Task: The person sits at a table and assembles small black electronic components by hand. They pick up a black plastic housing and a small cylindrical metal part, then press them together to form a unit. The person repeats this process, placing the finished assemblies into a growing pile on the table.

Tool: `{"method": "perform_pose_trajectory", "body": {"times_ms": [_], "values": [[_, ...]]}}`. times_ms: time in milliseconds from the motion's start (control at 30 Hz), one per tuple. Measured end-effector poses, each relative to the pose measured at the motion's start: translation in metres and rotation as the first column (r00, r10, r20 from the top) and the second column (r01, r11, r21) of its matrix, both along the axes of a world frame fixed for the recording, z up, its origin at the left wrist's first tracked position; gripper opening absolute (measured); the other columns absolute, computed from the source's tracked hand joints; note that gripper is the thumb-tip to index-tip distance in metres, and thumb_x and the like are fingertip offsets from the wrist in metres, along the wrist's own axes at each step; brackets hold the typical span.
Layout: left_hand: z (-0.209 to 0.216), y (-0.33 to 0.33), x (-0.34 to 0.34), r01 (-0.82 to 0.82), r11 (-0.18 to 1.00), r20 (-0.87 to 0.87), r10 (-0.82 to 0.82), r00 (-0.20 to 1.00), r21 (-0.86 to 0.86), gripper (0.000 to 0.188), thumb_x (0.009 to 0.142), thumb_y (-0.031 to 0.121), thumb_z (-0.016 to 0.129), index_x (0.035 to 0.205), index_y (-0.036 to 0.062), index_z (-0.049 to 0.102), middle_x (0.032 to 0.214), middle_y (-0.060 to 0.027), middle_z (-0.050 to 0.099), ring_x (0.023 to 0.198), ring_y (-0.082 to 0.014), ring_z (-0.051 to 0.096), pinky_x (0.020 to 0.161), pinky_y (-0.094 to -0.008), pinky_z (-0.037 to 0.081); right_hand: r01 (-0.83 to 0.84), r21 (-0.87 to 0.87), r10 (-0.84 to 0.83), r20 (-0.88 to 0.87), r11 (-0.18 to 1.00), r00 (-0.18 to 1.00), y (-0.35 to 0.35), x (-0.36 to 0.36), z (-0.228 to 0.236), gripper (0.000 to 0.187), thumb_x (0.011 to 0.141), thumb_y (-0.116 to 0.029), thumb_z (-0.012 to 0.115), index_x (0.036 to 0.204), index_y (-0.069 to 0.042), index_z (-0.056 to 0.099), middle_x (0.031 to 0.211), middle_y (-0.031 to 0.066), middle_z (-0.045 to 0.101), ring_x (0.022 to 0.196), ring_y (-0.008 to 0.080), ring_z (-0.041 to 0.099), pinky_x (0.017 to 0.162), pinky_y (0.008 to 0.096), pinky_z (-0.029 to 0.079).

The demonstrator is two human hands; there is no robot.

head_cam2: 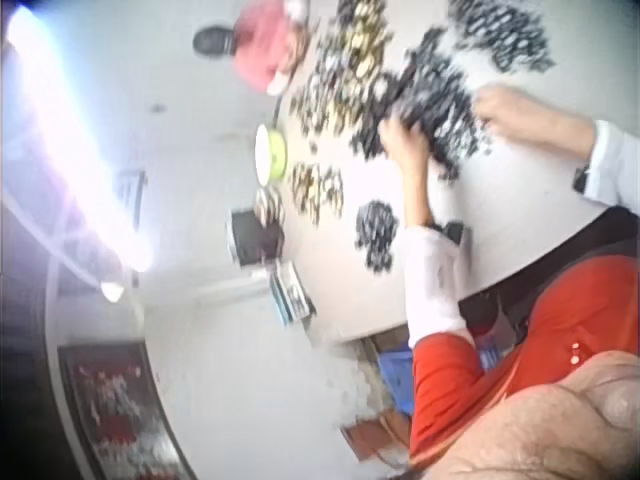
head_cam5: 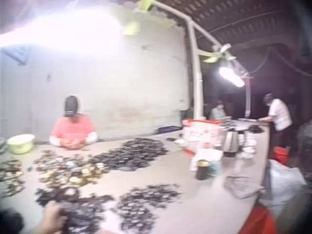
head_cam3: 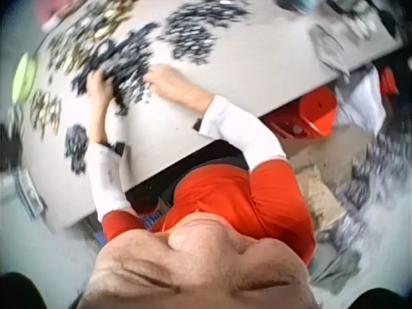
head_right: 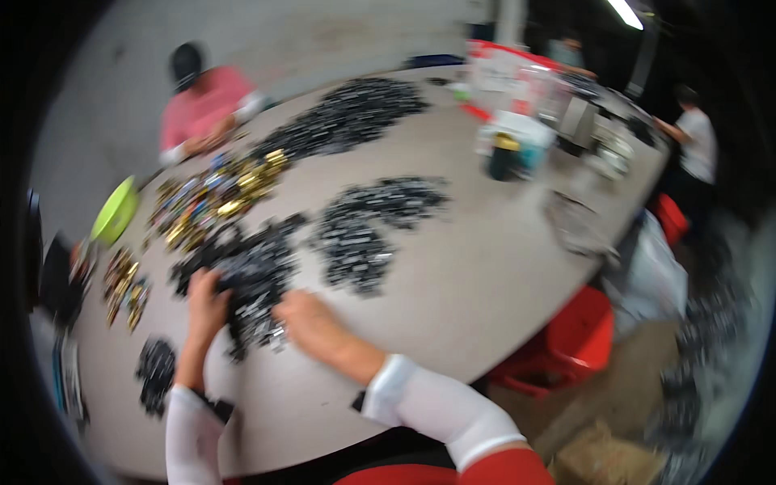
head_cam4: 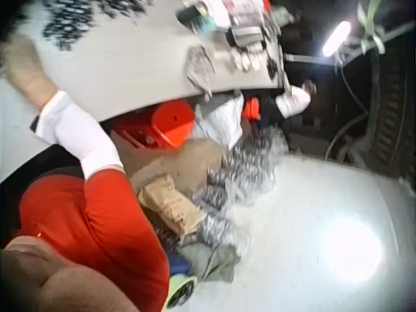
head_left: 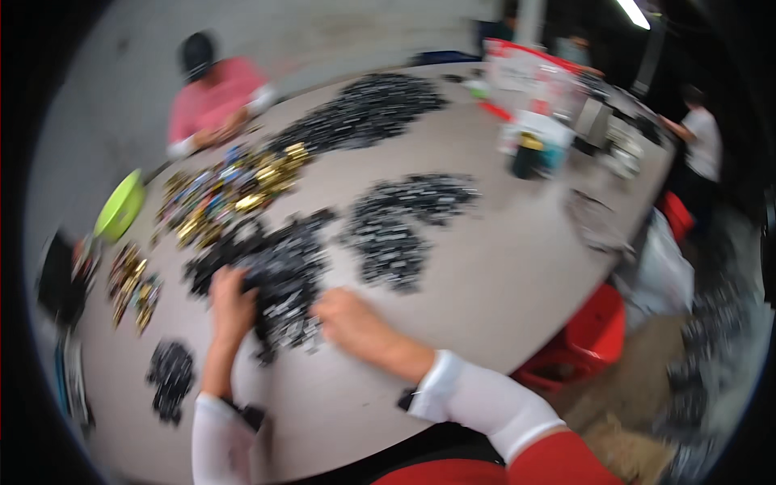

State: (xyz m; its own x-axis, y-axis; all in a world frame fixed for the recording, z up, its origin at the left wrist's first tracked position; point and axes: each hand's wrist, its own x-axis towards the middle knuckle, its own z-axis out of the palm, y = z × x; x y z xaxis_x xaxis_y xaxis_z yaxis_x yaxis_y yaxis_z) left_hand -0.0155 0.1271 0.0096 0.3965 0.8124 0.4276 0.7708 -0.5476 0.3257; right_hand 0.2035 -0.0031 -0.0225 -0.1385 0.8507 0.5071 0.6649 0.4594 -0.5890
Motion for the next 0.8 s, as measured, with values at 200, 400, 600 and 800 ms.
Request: {"method": "perform_pose_trajectory", "body": {"times_ms": [200, 400, 600, 800], "values": [[-0.004, 0.031, -0.067, 0.075, 0.938, 0.381, 0.064, 0.922, -0.338, 0.016, 0.089, 0.001, 0.060, 0.105, 0.0016, 0.061, 0.090, -0.0012, 0.058, 0.081, -0.0091, 0.056, 0.070, -0.0240, 0.048, 0.070, 0.001, -0.070, 0.027, 0.998, 0.997, 0.004, -0.017, 0.002, 0.001, 0.071, -0.004, 0.060, 0.072, -0.003, 0.060, 0.086, 0.0160, 0.058, 0.088, 0.0338, 0.058, 0.079, 0.0447, 0.048], [0.028, -0.009, -0.057, 0.237, 0.926, 0.714, 0.047, 0.699, -0.293, 0.007, 0.097, 0.013, 0.058, 0.097, 0.0059, 0.060, 0.087, 0.0034, 0.055, 0.075, -0.0043, 0.049, 0.065, -0.0211, 0.042, 0.089, 0.013, -0.086, -0.156, 0.996, 0.984, -0.003, -0.013, 0.013, 0.004, 0.073, 0.000, 0.060, 0.073, -0.004, 0.061, 0.085, 0.0146, 0.058, 0.086, 0.0336, 0.059, 0.080, 0.0434, 0.048], [0.023, -0.109, -0.032, 0.395, 0.797, 0.426, -0.194, 0.884, -0.458, 0.011, 0.084, -0.004, 0.062, 0.092, 0.0027, 0.058, 0.079, -0.0004, 0.056, 0.073, -0.0088, 0.052, 0.064, -0.0246, 0.044, 0.139, -0.038, -0.144, -0.194, 0.990, 0.970, 0.002, -0.008, 0.024, 0.001, 0.075, -0.004, 0.060, 0.076, -0.004, 0.061, 0.081, 0.0142, 0.061, 0.084, 0.0334, 0.061, 0.078, 0.0437, 0.050], [0.037, -0.168, -0.016, 0.468, 0.766, 0.088, -0.482, 0.872, -0.442, 0.013, 0.082, 0.004, 0.069, 0.094, 0.0027, 0.065, 0.094, -0.0151, 0.062, 0.088, -0.0313, 0.059, 0.083, -0.0408, 0.047, 0.111, -0.091, -0.123, -0.141, 0.990, 0.982, -0.001, -0.003, 0.024, 0.004, 0.076, -0.008, 0.062, 0.079, -0.005, 0.062, 0.082, 0.0139, 0.061, 0.084, 0.0333, 0.062, 0.076, 0.0438, 0.050]]}}
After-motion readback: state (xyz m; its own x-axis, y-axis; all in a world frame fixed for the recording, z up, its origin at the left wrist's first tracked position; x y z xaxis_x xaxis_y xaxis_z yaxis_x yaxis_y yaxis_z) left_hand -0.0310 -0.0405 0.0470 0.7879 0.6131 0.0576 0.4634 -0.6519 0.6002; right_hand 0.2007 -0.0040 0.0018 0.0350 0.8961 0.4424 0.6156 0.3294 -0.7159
